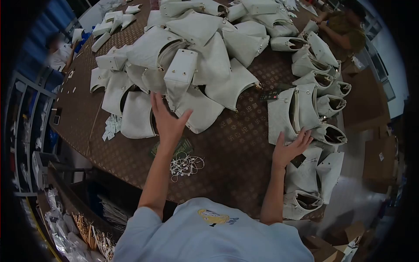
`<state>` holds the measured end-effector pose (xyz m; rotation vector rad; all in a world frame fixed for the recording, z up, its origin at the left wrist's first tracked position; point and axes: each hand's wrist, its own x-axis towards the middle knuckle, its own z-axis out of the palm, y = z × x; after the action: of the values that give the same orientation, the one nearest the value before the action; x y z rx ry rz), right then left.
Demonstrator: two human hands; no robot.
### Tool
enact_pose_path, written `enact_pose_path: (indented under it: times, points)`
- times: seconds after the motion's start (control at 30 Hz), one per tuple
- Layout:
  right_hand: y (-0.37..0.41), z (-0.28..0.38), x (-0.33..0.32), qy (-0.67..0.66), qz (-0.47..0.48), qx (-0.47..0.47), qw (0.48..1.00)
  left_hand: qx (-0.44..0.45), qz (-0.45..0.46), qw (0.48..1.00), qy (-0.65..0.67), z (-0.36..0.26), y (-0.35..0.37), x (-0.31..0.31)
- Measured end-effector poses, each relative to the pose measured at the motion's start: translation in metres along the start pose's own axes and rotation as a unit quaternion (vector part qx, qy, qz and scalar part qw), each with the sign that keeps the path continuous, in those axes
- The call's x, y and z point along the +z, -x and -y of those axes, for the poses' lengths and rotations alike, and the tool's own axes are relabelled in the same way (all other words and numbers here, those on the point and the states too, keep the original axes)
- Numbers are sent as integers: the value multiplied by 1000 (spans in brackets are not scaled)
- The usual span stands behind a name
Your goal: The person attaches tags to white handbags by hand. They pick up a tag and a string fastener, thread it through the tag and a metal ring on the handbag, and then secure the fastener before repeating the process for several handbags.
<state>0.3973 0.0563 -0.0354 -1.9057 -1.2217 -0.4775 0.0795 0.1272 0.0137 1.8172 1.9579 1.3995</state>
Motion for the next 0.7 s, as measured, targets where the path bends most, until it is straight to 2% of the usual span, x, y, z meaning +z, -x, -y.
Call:
enact_pose_path:
  times: [0.07, 0.1, 0.17, 0.2, 0.27, 0.33, 0.37, 0.4, 0.47, 0.5, 0.53, 0.57, 0.6, 0.63, 0.67, 0.7]
  points:
    - [5, 15, -1, 5, 2, -26, 1000, 63, -18, 990, -128, -4, -41, 20]
    - [8, 21, -2, -8, 15, -39, 999, 61, -24, 990, -127, -5, -58, 26]
    - [11, 26, -5, -18, 28, -52, 998, 61, 62, 961, -262, -9, -81, 36]
    - [13, 27, -7, -26, 54, -68, 996, 62, 63, 961, -261, -5, -90, 39]
    - [17, 23, -8, -36, 76, -75, 994, 1, 85, 982, -166, 16, -107, 36]
    - [19, 14, -6, -2, 110, -64, 992, -71, 21, 997, 3, 34, -114, 17]
    - [18, 13, -6, -3, 106, -56, 993, -147, 18, 983, 104, 41, -113, 3]
    - [17, 14, -9, 7, 104, -62, 993, -225, 16, 953, 202, 41, -106, -15]
    - [18, 21, -18, 17, 104, -65, 992, -225, -36, 910, 346, 37, -84, -42]
    - [18, 29, -21, -45, 118, -79, 989, -225, -36, 910, 345, 38, -69, -50]
    - [21, 37, -23, -107, 133, -93, 981, -260, -45, 858, 440, 39, -51, -57]
    - [28, 50, -22, -106, 137, -93, 980, -292, -53, 794, 530, 39, -34, -62]
    - [37, 66, -21, -360, 259, 82, 893, -298, -52, 794, 527, 31, -17, -63]
    - [46, 78, -22, -568, 349, 253, 701, -352, -12, 736, 579, 17, 4, -62]
    - [46, 87, -26, -561, 355, 259, 702, -403, 26, 668, 624, 6, 25, -58]
    - [41, 97, -32, -585, 415, 336, 610, -437, 51, 653, 617, 2, 46, -51]
